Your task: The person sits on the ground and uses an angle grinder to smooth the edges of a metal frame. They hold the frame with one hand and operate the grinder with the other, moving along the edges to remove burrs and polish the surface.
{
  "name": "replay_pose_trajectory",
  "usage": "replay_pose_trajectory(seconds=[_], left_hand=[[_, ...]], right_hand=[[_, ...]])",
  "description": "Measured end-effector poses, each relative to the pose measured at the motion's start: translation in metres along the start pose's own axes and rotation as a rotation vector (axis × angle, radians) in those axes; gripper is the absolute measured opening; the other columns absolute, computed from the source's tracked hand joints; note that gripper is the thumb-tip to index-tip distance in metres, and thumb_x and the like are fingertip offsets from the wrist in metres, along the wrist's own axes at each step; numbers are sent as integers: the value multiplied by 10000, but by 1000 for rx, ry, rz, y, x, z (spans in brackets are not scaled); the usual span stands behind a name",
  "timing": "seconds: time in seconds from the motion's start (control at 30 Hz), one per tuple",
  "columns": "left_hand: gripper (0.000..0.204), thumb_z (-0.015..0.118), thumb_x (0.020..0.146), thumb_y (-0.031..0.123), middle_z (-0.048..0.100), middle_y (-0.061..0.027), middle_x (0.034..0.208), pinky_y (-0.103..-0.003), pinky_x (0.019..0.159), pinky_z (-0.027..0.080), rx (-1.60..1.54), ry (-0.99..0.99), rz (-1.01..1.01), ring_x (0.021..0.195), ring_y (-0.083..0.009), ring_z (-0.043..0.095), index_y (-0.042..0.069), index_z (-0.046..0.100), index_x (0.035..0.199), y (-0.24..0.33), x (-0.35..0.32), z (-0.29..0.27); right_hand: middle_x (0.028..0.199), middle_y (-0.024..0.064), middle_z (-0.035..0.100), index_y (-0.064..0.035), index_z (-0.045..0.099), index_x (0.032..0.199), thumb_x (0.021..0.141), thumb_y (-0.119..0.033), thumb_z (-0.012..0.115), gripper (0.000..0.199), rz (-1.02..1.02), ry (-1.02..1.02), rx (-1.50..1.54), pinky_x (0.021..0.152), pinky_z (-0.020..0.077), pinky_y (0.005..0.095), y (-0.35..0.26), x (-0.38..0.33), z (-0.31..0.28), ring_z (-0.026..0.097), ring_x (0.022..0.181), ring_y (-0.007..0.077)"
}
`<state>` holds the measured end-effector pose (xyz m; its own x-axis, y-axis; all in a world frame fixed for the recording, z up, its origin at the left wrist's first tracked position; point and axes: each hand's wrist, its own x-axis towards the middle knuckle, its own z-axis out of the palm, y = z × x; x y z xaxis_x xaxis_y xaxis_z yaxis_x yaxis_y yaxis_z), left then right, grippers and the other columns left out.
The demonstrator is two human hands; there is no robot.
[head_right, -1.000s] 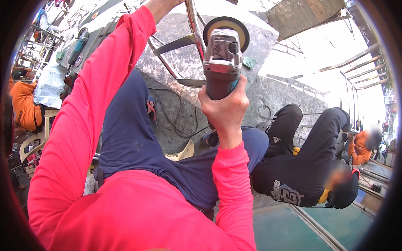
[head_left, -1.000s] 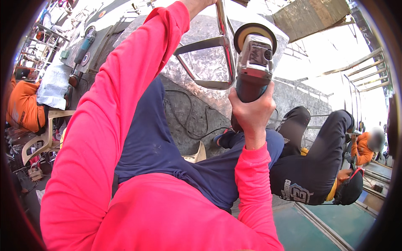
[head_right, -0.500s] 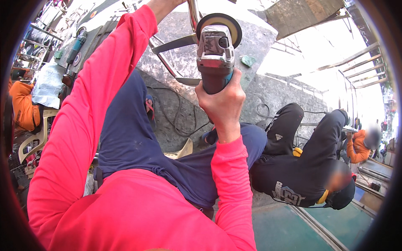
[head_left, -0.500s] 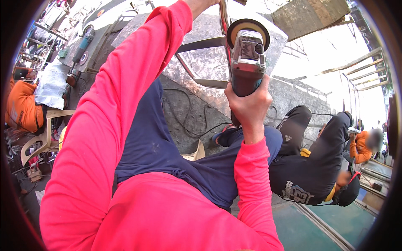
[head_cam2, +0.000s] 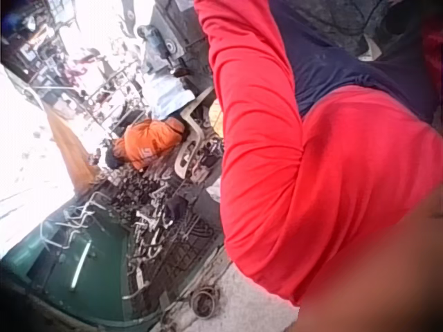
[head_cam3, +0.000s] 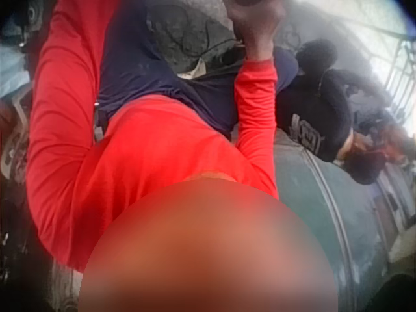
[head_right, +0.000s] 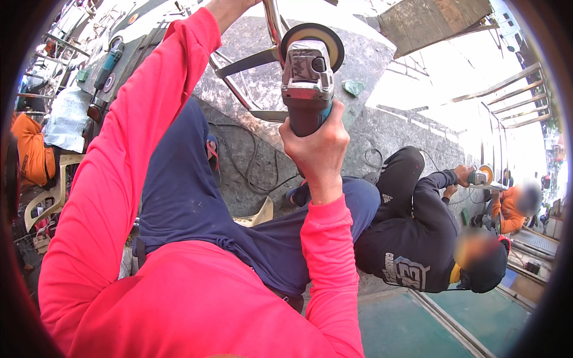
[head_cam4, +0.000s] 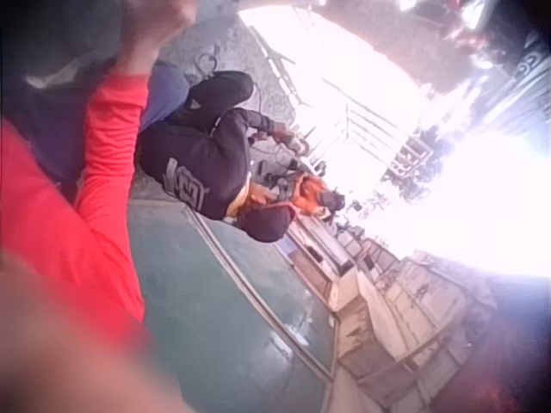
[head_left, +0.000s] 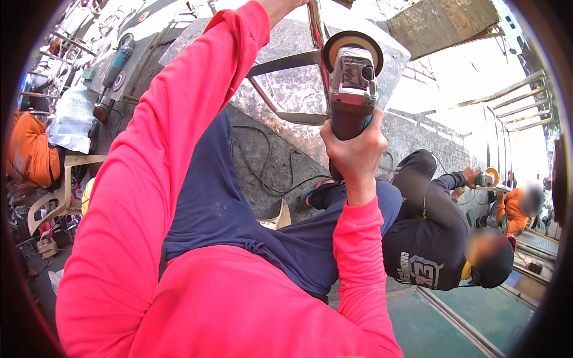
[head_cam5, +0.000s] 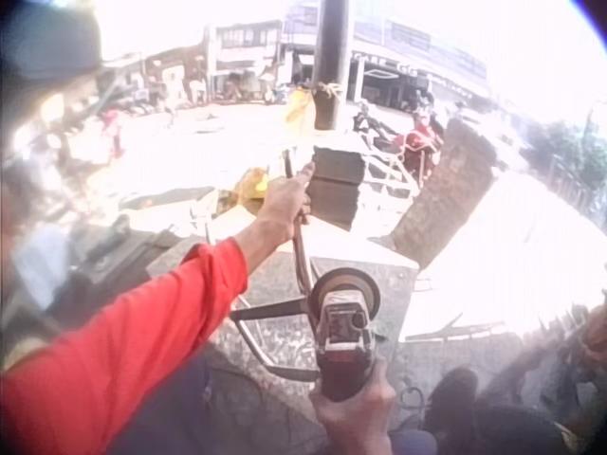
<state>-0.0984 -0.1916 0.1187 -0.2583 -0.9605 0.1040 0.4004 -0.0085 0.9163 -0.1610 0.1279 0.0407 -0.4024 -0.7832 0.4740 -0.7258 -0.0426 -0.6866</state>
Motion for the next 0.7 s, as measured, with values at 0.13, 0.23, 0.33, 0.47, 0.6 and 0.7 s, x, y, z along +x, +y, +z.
replay_pose_trajectory(seconds=[0.13,0.23,0.33,0.47,0.6,0.7], left_hand=[[392,700,991,425,452,11,570,-315,382,390,38,38,4,424,-121,446,128,513,815,1,2,-4],[384,695,995,422,456,6,568,-317,382,397,24,42,4,422,-124,447,120,524,831,1,3,-6],[380,693,997,418,455,6,564,-316,382,397,2,26,2,420,-125,447,115,526,840,1,4,-7],[377,693,998,417,455,6,561,-315,380,395,14,39,10,418,-124,446,109,534,850,2,4,-7],[381,695,996,422,457,7,563,-318,382,397,6,38,5,419,-124,447,107,539,850,2,2,-7],[378,695,996,421,457,8,565,-319,384,397,17,32,31,419,-124,447,110,538,849,2,1,-7]], right_hand=[[769,206,667,19,504,1113,737,-209,815,538,3,1,-9,623,566,471,0,-1,1,708,678,416],[774,205,670,23,506,1112,736,-211,817,540,2,2,-4,626,568,469,0,0,2,712,683,413],[779,204,672,24,508,1113,734,-212,818,544,9,1,-10,628,570,468,0,1,3,714,688,412],[775,205,670,22,507,1115,733,-212,816,544,6,2,-9,625,569,470,0,0,4,713,688,414],[766,207,666,21,503,1118,735,-212,813,545,-3,2,-15,623,567,473,0,0,4,712,684,417],[764,209,664,20,501,1120,736,-210,812,545,0,2,-23,621,566,473,0,0,3,710,684,420]])
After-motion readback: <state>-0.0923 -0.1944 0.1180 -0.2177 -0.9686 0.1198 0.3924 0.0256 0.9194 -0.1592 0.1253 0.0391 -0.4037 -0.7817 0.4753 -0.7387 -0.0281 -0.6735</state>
